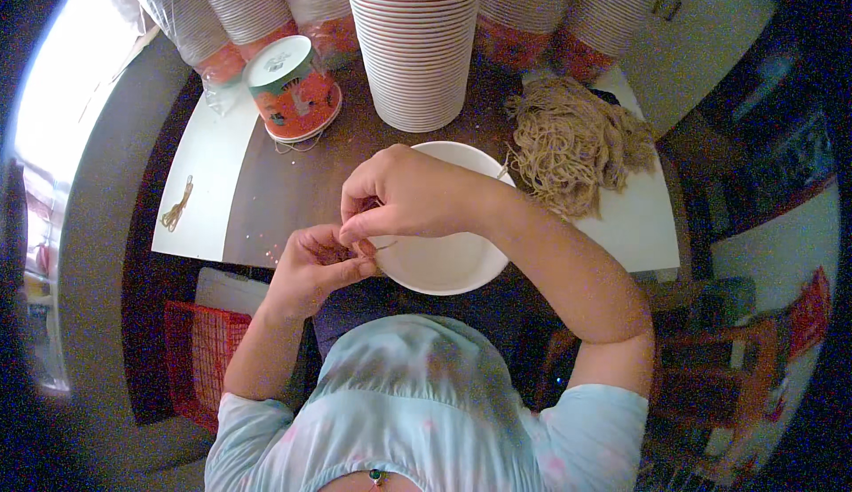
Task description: Threading and knotting thin string handles onto paper buckets.
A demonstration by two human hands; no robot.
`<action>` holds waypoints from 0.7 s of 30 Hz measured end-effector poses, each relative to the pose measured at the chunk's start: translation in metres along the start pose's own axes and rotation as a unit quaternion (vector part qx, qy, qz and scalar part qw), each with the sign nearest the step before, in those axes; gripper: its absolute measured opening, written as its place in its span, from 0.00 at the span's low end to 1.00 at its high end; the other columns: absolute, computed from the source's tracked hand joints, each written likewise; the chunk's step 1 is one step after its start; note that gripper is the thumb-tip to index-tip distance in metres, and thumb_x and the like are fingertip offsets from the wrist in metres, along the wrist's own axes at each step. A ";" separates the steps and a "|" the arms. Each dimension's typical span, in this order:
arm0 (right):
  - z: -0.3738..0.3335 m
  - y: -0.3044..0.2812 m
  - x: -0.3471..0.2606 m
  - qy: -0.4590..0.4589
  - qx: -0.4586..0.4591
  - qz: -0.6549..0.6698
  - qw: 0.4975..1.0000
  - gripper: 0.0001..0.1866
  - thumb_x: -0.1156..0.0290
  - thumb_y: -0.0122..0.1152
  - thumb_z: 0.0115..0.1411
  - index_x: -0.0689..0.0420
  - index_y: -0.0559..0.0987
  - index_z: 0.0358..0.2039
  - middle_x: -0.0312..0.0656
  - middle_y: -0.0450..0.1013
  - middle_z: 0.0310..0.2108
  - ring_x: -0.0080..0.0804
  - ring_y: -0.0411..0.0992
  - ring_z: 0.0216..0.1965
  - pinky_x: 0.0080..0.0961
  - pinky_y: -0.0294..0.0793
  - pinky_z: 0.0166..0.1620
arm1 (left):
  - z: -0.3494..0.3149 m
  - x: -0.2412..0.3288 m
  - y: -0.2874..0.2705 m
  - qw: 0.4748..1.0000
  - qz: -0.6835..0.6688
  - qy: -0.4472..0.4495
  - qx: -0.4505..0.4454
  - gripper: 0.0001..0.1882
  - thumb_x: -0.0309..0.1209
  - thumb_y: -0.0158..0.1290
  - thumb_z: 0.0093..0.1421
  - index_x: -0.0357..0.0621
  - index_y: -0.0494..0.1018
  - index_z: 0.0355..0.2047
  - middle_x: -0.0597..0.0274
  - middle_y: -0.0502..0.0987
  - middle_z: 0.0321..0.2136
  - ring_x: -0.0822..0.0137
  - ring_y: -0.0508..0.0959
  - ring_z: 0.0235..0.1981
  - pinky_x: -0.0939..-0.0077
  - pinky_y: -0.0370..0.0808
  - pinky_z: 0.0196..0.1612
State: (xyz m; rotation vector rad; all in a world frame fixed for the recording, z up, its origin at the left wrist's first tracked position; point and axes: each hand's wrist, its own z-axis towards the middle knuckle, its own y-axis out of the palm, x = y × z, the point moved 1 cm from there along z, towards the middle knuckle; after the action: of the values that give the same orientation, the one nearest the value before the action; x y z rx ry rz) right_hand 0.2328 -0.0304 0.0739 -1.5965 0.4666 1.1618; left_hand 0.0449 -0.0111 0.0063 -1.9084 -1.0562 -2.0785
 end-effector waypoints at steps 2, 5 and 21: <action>-0.002 0.001 -0.002 -0.008 0.000 0.004 1.000 0.07 0.72 0.65 0.47 0.61 0.78 0.24 0.38 0.72 0.23 0.24 0.71 0.26 0.21 0.69 0.28 | 0.000 -0.001 0.002 1.000 -0.005 -0.003 0.007 0.07 0.21 0.57 0.55 0.35 0.74 0.35 0.63 0.77 0.32 0.75 0.77 0.35 0.82 0.75 0.41; -0.002 0.002 -0.007 -0.037 0.005 -0.020 0.999 0.06 0.72 0.65 0.47 0.61 0.78 0.25 0.39 0.71 0.24 0.27 0.71 0.27 0.23 0.69 0.31 | -0.001 0.001 0.008 1.000 -0.011 0.002 0.014 0.06 0.21 0.56 0.56 0.35 0.74 0.35 0.63 0.77 0.32 0.74 0.77 0.35 0.80 0.75 0.41; -0.043 0.043 -0.004 -0.099 0.211 -0.314 0.920 0.08 0.73 0.63 0.43 0.54 0.74 0.26 0.36 0.67 0.27 0.35 0.68 0.35 0.32 0.63 0.38 | 0.001 -0.002 -0.005 0.998 -0.037 0.035 -0.026 0.05 0.20 0.55 0.56 0.36 0.71 0.33 0.62 0.76 0.31 0.74 0.77 0.33 0.81 0.74 0.39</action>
State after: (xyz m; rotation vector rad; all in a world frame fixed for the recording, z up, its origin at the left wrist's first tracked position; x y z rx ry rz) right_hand 0.2171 -0.0853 0.0540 -1.1084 0.0435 0.6592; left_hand 0.0439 -0.0079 0.0021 -1.8319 -1.0835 -2.2164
